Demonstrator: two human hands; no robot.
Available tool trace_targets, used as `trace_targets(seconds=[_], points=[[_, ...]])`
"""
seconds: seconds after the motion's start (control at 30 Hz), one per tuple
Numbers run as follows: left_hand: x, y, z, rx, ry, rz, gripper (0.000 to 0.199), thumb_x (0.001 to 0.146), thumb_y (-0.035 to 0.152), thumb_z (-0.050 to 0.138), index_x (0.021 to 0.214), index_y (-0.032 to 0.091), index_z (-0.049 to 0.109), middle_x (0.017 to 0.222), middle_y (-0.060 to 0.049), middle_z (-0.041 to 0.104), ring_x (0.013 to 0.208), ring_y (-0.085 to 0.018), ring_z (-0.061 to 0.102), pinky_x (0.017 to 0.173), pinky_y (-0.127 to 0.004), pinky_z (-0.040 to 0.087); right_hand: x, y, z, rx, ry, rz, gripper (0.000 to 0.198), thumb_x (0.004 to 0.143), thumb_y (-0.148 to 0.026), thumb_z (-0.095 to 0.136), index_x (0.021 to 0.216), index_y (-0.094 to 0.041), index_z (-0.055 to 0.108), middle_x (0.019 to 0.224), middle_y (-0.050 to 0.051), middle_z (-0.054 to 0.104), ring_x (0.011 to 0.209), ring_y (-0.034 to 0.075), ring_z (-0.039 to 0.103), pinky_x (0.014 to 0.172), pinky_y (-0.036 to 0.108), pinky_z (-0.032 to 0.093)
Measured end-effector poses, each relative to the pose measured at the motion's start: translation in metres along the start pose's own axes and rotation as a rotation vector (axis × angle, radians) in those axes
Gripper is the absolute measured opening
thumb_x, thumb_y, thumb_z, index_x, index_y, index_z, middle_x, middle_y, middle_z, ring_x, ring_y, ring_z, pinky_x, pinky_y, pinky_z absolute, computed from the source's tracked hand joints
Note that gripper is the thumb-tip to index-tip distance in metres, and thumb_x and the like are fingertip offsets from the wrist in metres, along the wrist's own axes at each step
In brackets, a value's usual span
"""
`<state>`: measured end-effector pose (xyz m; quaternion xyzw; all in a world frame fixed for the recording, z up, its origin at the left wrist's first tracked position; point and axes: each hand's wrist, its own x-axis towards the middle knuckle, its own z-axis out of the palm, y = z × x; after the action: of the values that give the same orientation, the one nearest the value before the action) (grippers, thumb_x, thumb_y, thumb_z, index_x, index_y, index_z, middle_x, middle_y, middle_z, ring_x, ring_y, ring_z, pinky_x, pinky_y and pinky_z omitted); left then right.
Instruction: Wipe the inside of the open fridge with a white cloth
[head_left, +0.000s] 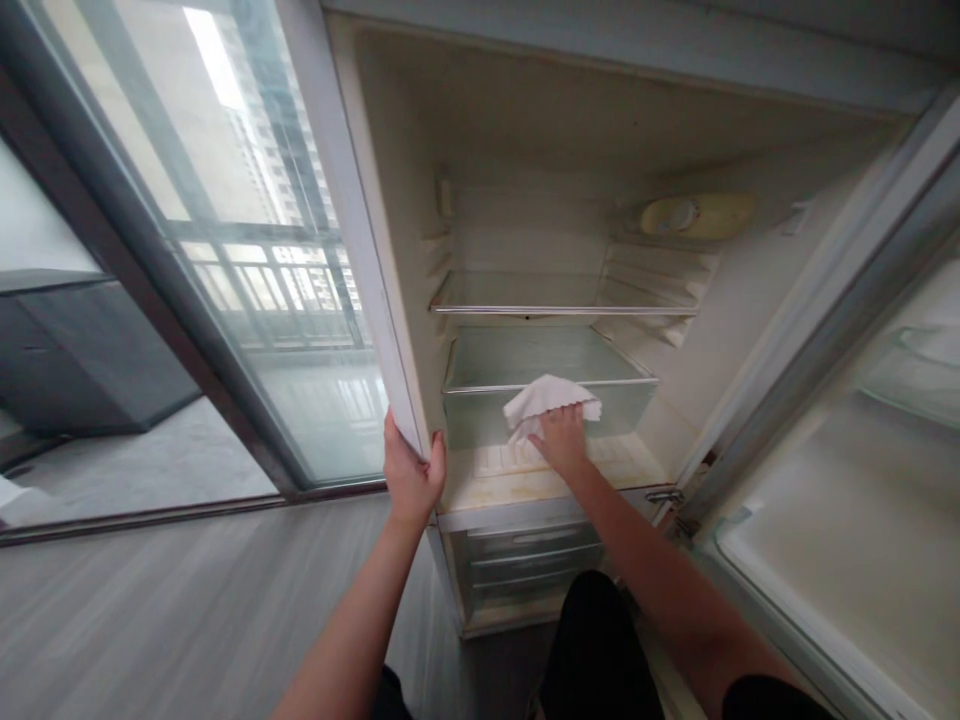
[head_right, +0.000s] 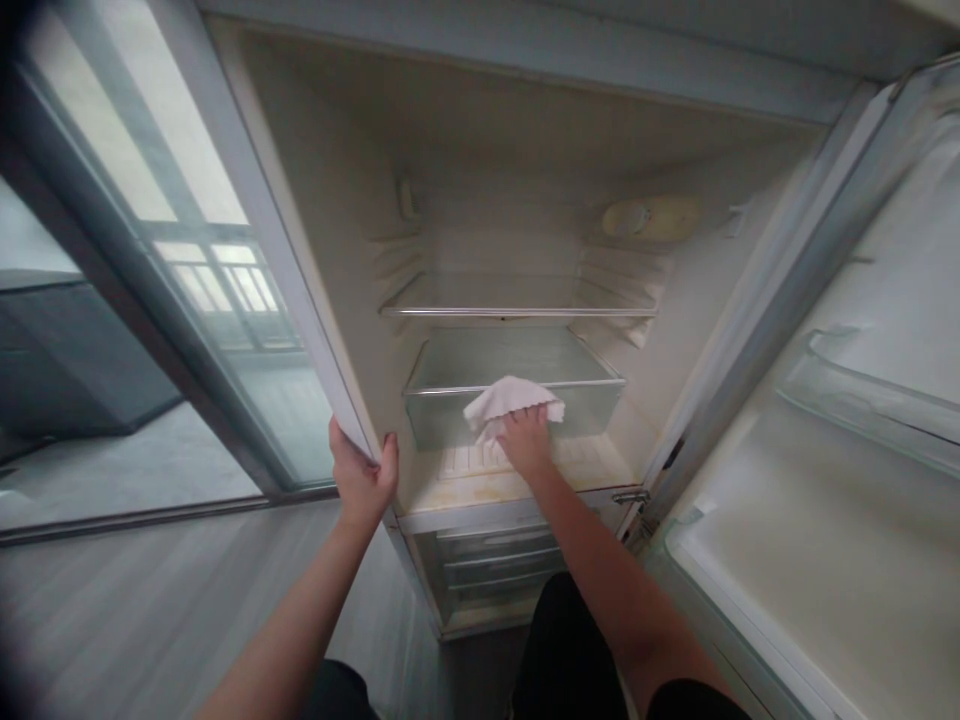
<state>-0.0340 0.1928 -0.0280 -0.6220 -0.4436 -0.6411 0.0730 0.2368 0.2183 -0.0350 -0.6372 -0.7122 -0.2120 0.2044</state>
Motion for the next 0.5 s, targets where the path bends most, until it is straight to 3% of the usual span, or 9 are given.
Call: trace_targets(seconds=[0.1,0.23,0.3,0.4,0.5], points=[[0.000,0.000,0.000,0.007,0.003,-0.002,0.083,0.090,0.036,0.063,0.158,0.013,0.023,0.152,-0.023,0.045,0.143,-0.031,0.047,0.117,-0.041,0.040,-0.012,0.046,0.001,0.026,0.093,0.288,0.065,0.080,-0.060,0.073,0.112,-0.004,0.067,0.123,0.032,0.061,0.125,0.045,0.049,0.113,0.068,0.024],[0.000,0.000,0.001,-0.004,-0.003,-0.030,0.084,0.090,0.038,0.063,0.158,0.013,0.021,0.154,-0.023,0.043,0.144,-0.031,0.045,0.117,-0.041,0.040,-0.011,0.077,0.004,0.142,0.195,0.418,0.067,0.085,-0.056,0.064,0.116,0.004,0.064,0.130,0.038,0.055,0.137,0.048,0.038,0.113,0.068,0.024],[0.000,0.000,0.001,-0.010,-0.004,-0.031,0.084,0.089,0.039,0.063,0.158,0.013,0.022,0.154,-0.022,0.043,0.144,-0.031,0.045,0.118,-0.041,0.039,-0.002,0.081,0.004,0.236,0.310,0.554,0.064,0.095,-0.049,0.048,0.125,0.006,0.060,0.137,0.038,0.051,0.141,0.044,0.035,0.115,0.063,0.026],[0.000,-0.001,0.002,-0.018,0.002,-0.025,0.083,0.089,0.039,0.063,0.157,0.013,0.024,0.153,-0.022,0.045,0.144,-0.030,0.045,0.118,-0.040,0.040,0.015,0.077,0.005,0.393,0.496,0.873,0.070,0.101,-0.044,0.026,0.145,0.007,0.044,0.143,0.037,0.047,0.142,0.040,0.038,0.114,0.058,0.032],[0.000,-0.001,0.002,-0.016,0.016,-0.018,0.082,0.090,0.038,0.063,0.157,0.012,0.024,0.153,-0.023,0.045,0.143,-0.030,0.046,0.117,-0.041,0.040,0.027,0.058,0.012,0.418,0.448,1.117,0.074,0.102,-0.041,0.015,0.150,0.012,0.033,0.141,0.041,0.046,0.136,0.041,0.048,0.109,0.056,0.039]])
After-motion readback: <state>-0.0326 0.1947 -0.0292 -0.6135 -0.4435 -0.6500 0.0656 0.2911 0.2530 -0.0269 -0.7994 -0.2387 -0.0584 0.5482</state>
